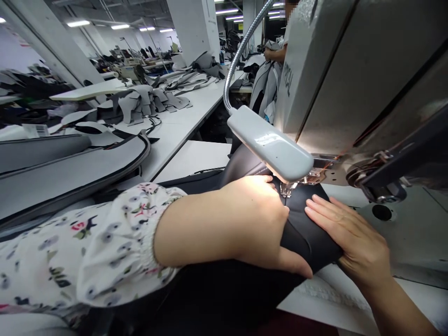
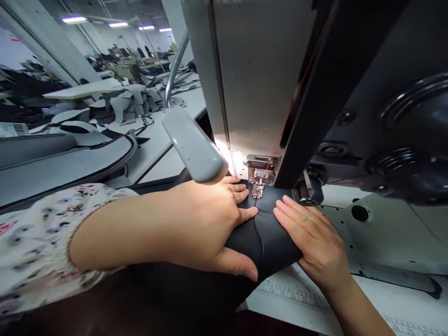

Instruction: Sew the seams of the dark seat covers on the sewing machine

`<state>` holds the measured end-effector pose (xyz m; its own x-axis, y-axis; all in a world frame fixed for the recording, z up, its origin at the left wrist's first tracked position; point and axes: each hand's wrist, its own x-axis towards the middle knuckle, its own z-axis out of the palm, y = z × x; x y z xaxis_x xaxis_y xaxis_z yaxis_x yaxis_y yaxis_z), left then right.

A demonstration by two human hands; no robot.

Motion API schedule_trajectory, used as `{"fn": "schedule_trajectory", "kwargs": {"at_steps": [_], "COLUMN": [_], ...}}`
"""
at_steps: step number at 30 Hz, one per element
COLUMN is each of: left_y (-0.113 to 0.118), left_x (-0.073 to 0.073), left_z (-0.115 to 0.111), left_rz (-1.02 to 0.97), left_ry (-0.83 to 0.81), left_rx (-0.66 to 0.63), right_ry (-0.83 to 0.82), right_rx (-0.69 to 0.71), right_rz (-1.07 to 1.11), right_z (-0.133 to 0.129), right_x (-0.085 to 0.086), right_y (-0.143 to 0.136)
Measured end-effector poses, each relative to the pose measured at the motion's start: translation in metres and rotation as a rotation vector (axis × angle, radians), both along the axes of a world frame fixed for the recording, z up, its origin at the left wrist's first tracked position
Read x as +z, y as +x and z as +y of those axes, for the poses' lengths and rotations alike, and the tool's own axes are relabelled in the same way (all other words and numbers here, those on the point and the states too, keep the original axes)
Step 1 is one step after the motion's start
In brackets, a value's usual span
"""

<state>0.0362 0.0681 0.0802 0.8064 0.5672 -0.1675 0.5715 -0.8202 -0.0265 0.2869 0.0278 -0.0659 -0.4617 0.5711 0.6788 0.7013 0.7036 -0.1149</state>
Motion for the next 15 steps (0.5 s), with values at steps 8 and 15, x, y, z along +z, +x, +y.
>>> {"fn": "schedule_trajectory", "kwargs": {"at_steps": [8, 15], "left_y": [-0.006, -0.011], "left_x": [0.000, -0.004], "left_z": [0.015, 0.032], "left_rz": [0.018, -0.027], "left_ry": [0.068, 0.072], "left_rx": [-0.068, -0.133], "right_ry": [0.058, 0.119], "right_rx": [-0.039, -0.080], "right_rz": [0.044, 0.159], "right_z": [0.014, 0.031], "right_x": [-0.004, -0.016], "right_y": [-0.003, -0.010]}}
